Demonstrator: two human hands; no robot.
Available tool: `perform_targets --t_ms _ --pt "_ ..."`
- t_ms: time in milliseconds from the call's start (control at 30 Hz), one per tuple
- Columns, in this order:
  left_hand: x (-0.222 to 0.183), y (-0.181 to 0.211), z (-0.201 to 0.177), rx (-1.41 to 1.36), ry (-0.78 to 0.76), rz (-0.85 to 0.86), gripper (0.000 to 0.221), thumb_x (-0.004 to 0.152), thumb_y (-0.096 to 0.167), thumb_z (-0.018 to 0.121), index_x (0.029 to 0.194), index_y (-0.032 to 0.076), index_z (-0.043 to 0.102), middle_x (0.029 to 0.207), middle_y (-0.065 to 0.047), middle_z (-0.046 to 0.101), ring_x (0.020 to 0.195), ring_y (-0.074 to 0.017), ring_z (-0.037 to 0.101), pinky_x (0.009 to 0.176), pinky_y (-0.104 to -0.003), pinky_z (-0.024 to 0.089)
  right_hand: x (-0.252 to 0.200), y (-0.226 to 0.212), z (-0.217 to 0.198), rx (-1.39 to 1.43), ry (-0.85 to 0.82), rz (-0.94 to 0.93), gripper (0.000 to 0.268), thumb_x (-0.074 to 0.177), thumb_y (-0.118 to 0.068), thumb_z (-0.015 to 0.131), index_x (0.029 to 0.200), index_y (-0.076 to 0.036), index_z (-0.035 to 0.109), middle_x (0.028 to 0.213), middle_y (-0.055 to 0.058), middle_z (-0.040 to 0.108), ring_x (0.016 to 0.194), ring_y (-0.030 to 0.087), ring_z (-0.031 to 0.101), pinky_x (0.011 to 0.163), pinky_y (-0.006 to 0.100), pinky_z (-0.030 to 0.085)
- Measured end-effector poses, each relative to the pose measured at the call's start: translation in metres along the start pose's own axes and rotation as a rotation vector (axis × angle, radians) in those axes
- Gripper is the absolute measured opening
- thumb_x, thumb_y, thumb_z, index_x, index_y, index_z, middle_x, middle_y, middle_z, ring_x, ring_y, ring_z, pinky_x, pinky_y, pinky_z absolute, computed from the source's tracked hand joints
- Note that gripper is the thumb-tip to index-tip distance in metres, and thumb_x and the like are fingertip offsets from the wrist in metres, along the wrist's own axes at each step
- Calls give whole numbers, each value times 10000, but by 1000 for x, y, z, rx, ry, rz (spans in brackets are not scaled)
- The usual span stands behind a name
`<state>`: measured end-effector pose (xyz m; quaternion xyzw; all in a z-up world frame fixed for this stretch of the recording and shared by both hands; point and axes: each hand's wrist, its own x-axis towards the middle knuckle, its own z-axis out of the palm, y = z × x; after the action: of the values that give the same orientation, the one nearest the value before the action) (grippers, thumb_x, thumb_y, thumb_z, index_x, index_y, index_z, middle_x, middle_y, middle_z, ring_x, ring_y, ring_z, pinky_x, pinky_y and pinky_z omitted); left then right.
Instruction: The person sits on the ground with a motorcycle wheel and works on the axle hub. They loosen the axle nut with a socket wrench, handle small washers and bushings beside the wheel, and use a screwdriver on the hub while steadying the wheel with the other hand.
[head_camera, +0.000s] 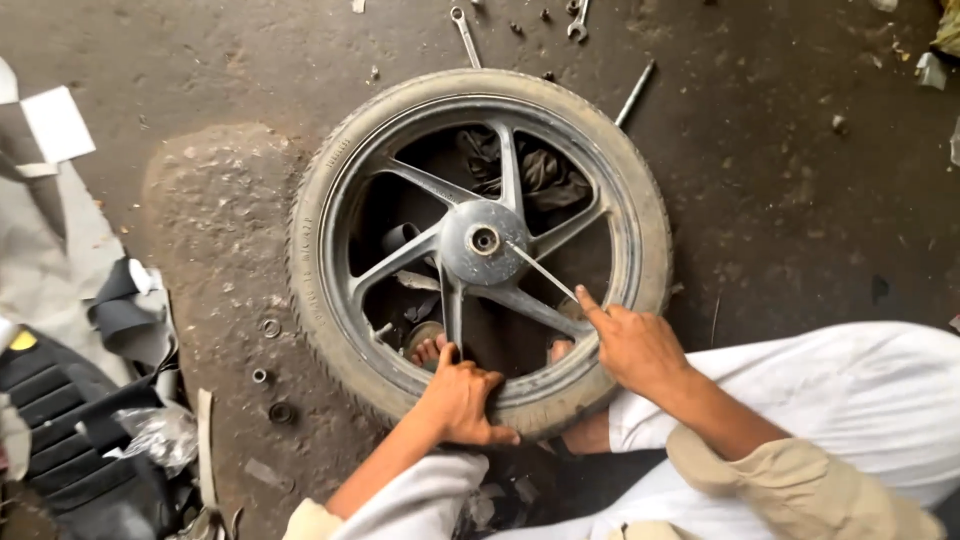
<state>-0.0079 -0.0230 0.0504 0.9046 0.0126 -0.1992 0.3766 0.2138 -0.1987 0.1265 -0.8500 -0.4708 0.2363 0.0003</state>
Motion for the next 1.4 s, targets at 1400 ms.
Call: perform_targets --t_ms 1400 --pt "-5 -14 4 -122 78 78 794 611 666 817 978 -32 727 845 -183 729 928 -350 679 1152 -585 233 78 -88 -56 101 -290 356 494 903 -162 568 1393 -189 624 882 277 726 854 360 750 821 444 553"
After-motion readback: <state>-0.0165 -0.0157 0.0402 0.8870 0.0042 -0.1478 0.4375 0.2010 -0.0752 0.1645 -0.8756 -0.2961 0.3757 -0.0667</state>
